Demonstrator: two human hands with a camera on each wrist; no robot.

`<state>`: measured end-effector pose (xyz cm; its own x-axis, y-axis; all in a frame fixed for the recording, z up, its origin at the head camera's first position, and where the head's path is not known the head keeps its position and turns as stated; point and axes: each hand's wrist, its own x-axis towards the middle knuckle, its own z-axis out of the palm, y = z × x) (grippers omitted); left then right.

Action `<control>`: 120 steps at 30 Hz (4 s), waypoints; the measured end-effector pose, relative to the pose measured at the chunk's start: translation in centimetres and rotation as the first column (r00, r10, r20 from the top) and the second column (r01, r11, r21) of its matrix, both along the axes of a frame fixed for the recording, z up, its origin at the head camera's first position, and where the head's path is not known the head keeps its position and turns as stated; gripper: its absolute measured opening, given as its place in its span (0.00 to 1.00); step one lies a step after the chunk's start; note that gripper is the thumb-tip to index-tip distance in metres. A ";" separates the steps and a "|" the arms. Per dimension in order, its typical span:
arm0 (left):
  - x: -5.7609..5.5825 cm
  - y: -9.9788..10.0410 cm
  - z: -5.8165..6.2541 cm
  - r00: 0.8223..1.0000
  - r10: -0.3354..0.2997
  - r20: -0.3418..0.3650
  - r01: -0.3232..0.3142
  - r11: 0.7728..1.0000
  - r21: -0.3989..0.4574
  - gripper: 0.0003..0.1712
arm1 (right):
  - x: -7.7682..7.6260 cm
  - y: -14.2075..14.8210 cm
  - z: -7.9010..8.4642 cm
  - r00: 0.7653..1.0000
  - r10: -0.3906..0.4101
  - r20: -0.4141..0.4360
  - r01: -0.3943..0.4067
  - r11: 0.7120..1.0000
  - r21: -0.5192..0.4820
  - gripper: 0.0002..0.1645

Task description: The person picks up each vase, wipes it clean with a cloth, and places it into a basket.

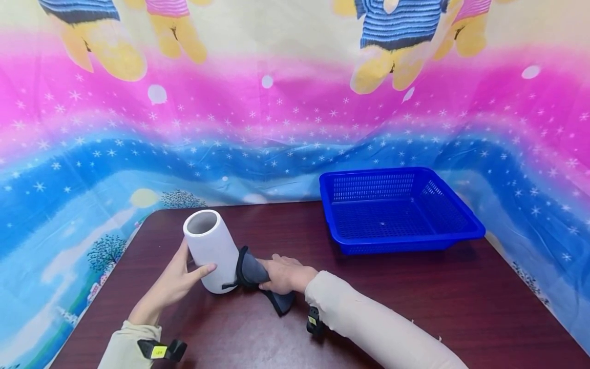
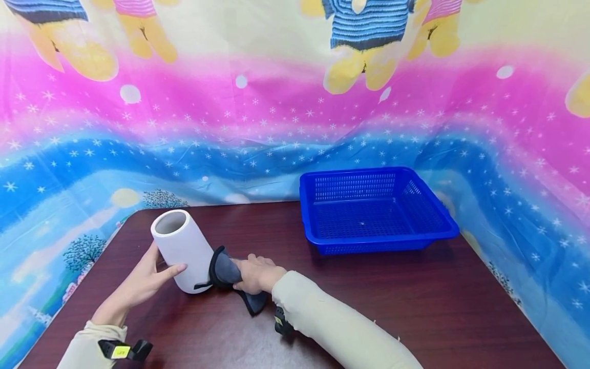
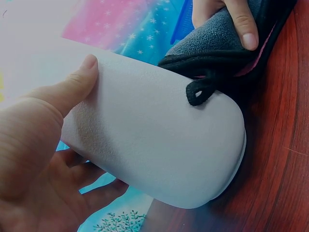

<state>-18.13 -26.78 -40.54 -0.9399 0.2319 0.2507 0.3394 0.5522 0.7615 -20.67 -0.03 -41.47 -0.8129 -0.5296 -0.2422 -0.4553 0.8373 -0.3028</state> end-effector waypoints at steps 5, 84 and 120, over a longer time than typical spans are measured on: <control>0.0 0.0 0.0 1.000 -0.002 0.002 0.002 1.000 0.006 0.55 | -0.1 0.3 -0.1 1.000 0.014 -0.013 -0.014 1.000 -0.013 0.42; 0.1 -0.1 0.0 0.999 -0.030 -0.012 0.030 0.999 0.015 0.51 | -0.5 -1.2 6.2 0.985 0.007 -0.171 -0.057 0.955 -0.292 0.46; 0.0 -0.2 0.1 0.999 -0.005 -0.037 0.004 0.999 -0.032 0.52 | -0.4 -0.7 3.0 0.981 0.035 -0.191 -0.072 0.979 -0.191 0.45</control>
<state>-18.10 -26.98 -40.44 -0.9291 0.2447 0.2774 0.3694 0.5742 0.7307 -21.06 -0.72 -38.44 -0.8029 -0.5957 0.0231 -0.5615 0.7426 -0.3649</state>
